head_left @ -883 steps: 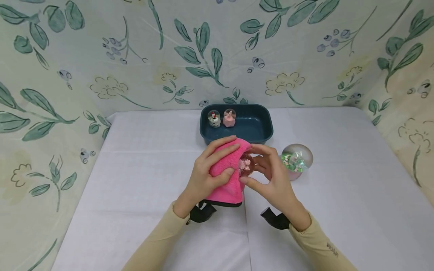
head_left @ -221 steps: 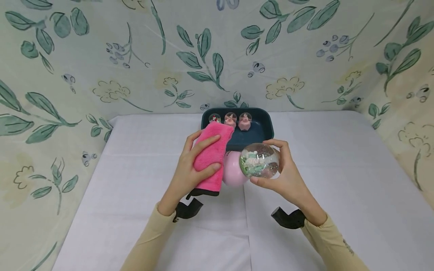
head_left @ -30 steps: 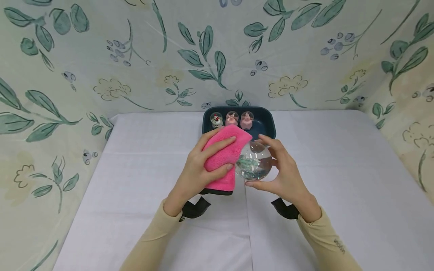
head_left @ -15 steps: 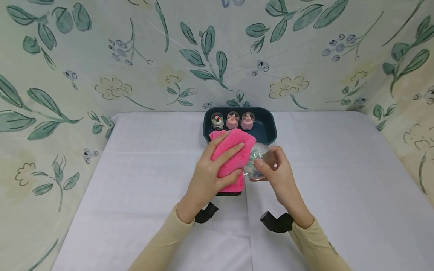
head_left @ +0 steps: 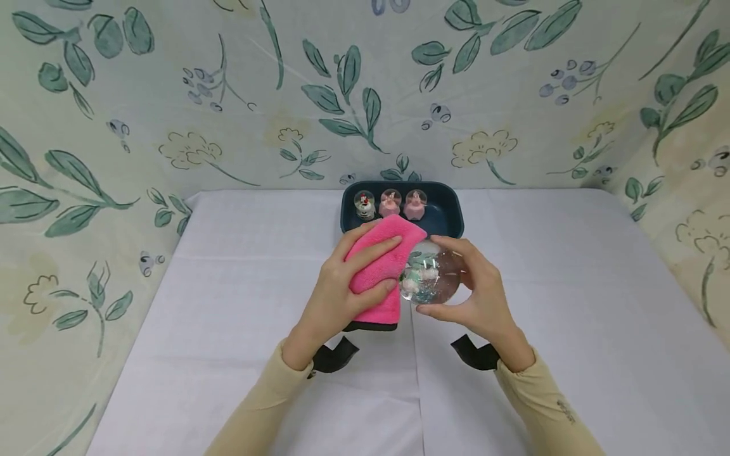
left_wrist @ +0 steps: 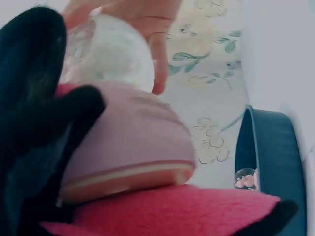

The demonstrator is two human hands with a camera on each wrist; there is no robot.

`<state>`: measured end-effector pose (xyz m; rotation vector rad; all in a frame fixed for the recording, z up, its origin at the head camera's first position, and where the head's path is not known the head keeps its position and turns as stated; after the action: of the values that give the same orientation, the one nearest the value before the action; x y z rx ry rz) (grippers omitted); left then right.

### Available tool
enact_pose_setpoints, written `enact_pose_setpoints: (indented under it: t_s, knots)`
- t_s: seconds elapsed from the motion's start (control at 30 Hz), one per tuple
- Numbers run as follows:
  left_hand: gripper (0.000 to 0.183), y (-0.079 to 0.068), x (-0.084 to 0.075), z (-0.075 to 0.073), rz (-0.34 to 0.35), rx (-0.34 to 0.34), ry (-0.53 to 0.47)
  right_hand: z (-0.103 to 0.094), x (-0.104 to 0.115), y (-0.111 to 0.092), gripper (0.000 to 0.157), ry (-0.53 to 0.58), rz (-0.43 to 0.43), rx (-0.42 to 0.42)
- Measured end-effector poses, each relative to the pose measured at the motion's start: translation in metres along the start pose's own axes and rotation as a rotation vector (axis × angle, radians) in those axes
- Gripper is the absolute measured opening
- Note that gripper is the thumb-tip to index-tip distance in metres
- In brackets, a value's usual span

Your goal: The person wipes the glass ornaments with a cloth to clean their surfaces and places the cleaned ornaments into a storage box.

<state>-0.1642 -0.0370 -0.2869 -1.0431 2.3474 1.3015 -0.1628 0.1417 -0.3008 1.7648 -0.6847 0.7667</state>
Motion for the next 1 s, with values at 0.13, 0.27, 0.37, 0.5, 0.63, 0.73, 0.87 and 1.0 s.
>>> enact_pose_setpoints:
  t_s: [0.13,0.27,0.37,0.5,0.63,0.73,0.87,1.0]
  knots:
    - [0.055,-0.004,-0.008,0.007,0.036,-0.045,0.11,-0.002,-0.014,-0.005,0.063,0.104,0.17,-0.175]
    - [0.056,-0.007,-0.012,0.011,0.037,-0.06,0.185,0.002,-0.033,-0.013,0.046,0.22,0.434,-0.257]
    - [0.056,-0.005,-0.008,0.007,0.013,-0.051,0.152,0.008,-0.035,-0.015,0.055,0.254,0.523,-0.165]
    - [0.053,0.0,0.006,-0.002,-0.05,-0.03,0.02,0.011,-0.022,-0.01,0.081,0.145,0.397,0.011]
    - [0.051,0.003,0.014,-0.007,-0.096,0.014,-0.084,0.005,-0.003,0.0,0.088,-0.064,0.113,0.073]
    - [0.052,0.002,0.013,-0.004,-0.092,0.057,-0.104,0.003,0.008,0.004,0.088,-0.129,-0.076,0.082]
    - [0.056,0.0,0.008,0.001,-0.075,0.062,-0.062,0.001,0.01,0.004,0.086,-0.085,-0.164,0.032]
    - [0.059,-0.004,0.0,0.007,-0.051,0.001,0.06,-0.003,-0.003,-0.001,0.077,-0.039,-0.039,-0.117]
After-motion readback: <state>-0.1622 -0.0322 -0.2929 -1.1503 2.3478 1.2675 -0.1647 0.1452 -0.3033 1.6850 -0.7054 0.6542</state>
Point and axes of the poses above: each hand's wrist, its own y-axis towards the middle knuckle, its own z-axis out of the palm, x = y × z, the point moved 8 cm from there along y, towards the middle knuckle, and after that the axes turned 12 degrees about y, right-handed, at the moved point
